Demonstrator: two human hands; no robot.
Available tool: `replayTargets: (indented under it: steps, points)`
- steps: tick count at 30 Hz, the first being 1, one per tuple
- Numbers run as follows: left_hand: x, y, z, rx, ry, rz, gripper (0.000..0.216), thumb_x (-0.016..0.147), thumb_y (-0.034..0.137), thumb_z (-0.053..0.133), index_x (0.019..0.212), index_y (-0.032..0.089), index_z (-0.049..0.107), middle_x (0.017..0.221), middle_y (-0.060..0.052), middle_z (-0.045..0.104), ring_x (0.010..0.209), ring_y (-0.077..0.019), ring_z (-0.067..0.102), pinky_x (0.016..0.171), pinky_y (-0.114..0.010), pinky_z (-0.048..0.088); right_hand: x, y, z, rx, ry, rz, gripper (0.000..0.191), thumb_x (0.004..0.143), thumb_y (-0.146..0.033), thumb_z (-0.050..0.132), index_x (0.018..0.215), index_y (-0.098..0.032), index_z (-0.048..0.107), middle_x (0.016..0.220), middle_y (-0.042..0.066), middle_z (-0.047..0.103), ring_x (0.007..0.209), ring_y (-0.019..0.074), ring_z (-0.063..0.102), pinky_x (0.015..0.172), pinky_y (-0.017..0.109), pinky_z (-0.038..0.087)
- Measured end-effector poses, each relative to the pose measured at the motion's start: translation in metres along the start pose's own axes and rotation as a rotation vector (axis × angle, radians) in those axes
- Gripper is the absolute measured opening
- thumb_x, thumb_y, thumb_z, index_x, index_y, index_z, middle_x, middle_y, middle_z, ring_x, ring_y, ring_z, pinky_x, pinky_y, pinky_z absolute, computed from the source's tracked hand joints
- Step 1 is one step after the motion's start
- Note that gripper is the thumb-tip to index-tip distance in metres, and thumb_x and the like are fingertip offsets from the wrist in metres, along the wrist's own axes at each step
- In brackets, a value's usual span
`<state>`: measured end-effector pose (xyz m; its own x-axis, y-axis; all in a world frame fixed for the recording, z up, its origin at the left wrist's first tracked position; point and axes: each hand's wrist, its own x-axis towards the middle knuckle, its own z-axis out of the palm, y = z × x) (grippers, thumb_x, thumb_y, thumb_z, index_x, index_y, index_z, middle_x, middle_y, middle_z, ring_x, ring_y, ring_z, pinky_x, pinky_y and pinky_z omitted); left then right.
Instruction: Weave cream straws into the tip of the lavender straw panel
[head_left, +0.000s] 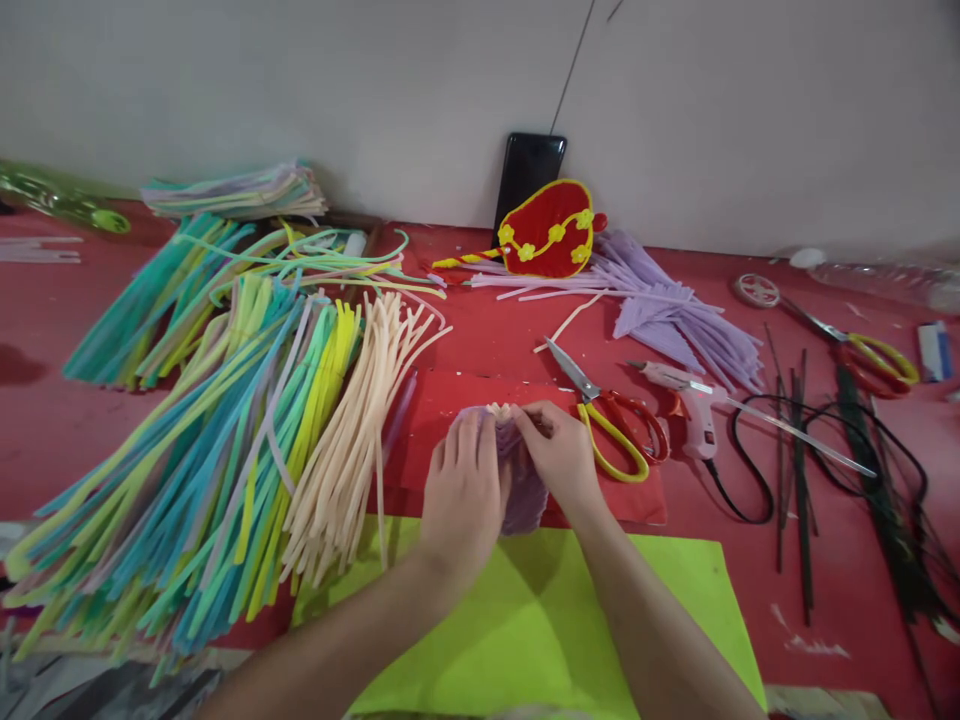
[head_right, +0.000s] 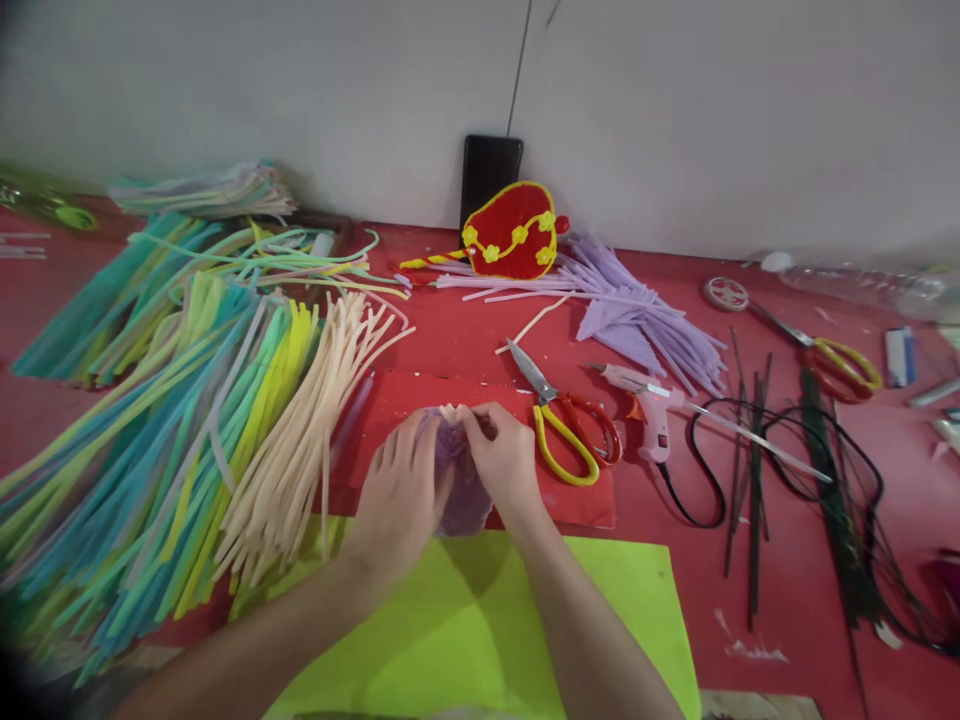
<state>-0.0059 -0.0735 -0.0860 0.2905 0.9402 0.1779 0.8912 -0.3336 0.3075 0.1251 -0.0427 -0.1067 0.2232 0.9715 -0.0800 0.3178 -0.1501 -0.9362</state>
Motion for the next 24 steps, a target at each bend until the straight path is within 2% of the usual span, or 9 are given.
replayTargets:
  steps: [5, 10, 15, 24]
  points:
    - [-0.011, 0.0, 0.016, 0.107, -0.066, 0.06, 0.052, 0.086, 0.019, 0.043, 0.137, 0.01, 0.038, 0.136, -0.019, 0.049, 0.126, -0.0302, 0.046, 0.098, -0.046, 0.044, 0.001, 0.001, -0.001, -0.053, -0.019, 0.007, 0.034, 0.08, -0.053, 0.056, 0.067, -0.021, 0.058, 0.054, 0.0, 0.06, 0.042, 0.0126, 0.052, 0.044, 0.026, 0.04]
    - [-0.011, 0.001, 0.016, 0.139, -0.096, 0.061, 0.052, 0.087, 0.021, 0.042, 0.138, 0.014, 0.04, 0.135, -0.016, 0.051, 0.124, -0.0291, 0.048, 0.099, -0.045, 0.044, 0.002, 0.001, -0.001, -0.092, -0.027, 0.032, 0.034, 0.081, -0.052, 0.056, 0.066, -0.022, 0.055, 0.047, -0.003, 0.055, 0.035, 0.0108, 0.046, 0.041, 0.025, 0.037]
    - [-0.01, 0.001, 0.016, 0.096, -0.122, 0.056, 0.051, 0.089, 0.023, 0.04, 0.138, 0.01, 0.041, 0.138, -0.019, 0.048, 0.125, -0.0318, 0.047, 0.099, -0.047, 0.043, 0.002, -0.001, 0.001, -0.09, -0.01, 0.085, 0.032, 0.08, -0.049, 0.058, 0.065, -0.021, 0.053, 0.052, -0.002, 0.059, 0.034, 0.0094, 0.045, 0.04, 0.024, 0.036]
    - [-0.012, 0.001, 0.02, 0.118, -0.134, 0.048, 0.054, 0.09, 0.025, 0.038, 0.143, 0.014, 0.033, 0.145, -0.015, 0.041, 0.132, -0.0294, 0.04, 0.105, -0.048, 0.038, 0.001, 0.001, 0.005, -0.129, 0.051, 0.064, 0.03, 0.079, -0.046, 0.06, 0.063, -0.021, 0.053, 0.06, 0.001, 0.064, 0.05, 0.014, 0.058, 0.048, 0.025, 0.042]
